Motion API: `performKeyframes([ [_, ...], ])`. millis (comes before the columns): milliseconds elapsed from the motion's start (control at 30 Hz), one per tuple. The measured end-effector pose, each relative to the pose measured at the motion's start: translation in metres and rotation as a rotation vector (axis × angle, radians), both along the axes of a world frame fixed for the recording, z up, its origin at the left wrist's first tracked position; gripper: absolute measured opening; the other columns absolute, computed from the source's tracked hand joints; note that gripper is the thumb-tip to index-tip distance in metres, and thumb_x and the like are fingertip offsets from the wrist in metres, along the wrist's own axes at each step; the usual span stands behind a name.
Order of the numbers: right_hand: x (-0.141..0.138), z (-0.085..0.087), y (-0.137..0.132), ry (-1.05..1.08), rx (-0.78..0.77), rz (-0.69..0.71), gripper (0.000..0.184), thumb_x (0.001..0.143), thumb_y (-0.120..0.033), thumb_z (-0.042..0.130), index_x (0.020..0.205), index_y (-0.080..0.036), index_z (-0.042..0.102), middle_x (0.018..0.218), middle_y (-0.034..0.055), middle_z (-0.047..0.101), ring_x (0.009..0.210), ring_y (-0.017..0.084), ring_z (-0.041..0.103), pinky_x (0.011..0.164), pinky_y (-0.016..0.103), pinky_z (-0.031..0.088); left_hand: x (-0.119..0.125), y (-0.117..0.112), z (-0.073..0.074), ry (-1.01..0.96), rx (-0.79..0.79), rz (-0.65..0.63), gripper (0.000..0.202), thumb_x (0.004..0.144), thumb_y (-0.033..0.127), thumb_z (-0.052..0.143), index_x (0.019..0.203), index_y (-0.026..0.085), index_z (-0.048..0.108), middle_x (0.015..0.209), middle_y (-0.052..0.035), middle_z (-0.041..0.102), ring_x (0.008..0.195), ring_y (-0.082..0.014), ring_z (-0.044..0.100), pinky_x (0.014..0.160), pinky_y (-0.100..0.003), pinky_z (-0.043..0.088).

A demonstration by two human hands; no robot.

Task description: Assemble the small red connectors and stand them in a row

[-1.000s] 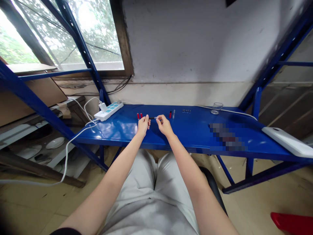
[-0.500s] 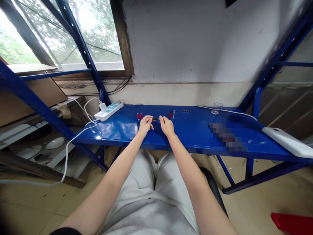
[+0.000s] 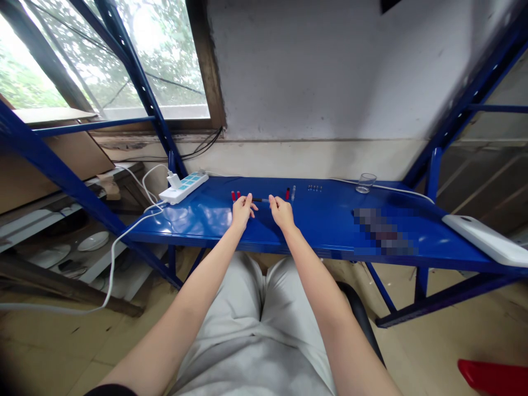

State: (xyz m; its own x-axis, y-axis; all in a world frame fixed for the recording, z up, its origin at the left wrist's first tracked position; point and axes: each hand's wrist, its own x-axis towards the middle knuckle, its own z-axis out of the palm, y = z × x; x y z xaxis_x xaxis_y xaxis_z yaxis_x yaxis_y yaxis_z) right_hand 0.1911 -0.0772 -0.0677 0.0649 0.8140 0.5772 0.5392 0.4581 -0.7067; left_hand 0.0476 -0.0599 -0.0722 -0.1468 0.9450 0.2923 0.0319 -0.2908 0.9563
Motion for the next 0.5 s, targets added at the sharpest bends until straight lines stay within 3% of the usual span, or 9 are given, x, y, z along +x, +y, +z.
performKeyframes([
  [333,0.0003,0.0021,-0.0032,0.108,0.007,-0.059,0.051,0.086,-0.056,0.032,0.054,-0.019,0.045,0.047,-0.0013,0.044,0.047,0.01,0.042,0.052,0.023,0.032,-0.0032,-0.0005,-0.0001,-0.062,0.008,0.074,0.034,0.081,0.049,0.047,0.074,0.017,0.048,0.055,0.003,0.056,0.032,-0.004,0.041,0.037,-0.018,0.03],
  [500,0.0009,0.0003,0.0017,0.144,0.008,0.026,0.043,0.084,-0.055,0.036,0.07,-0.018,0.053,0.059,0.0001,0.052,0.054,0.011,0.047,0.055,0.023,0.037,-0.0018,-0.0021,0.0018,-0.029,-0.01,-0.094,0.035,0.077,0.048,0.054,0.074,0.014,0.054,0.056,0.0014,0.057,0.033,-0.0042,0.043,0.036,-0.018,0.029],
])
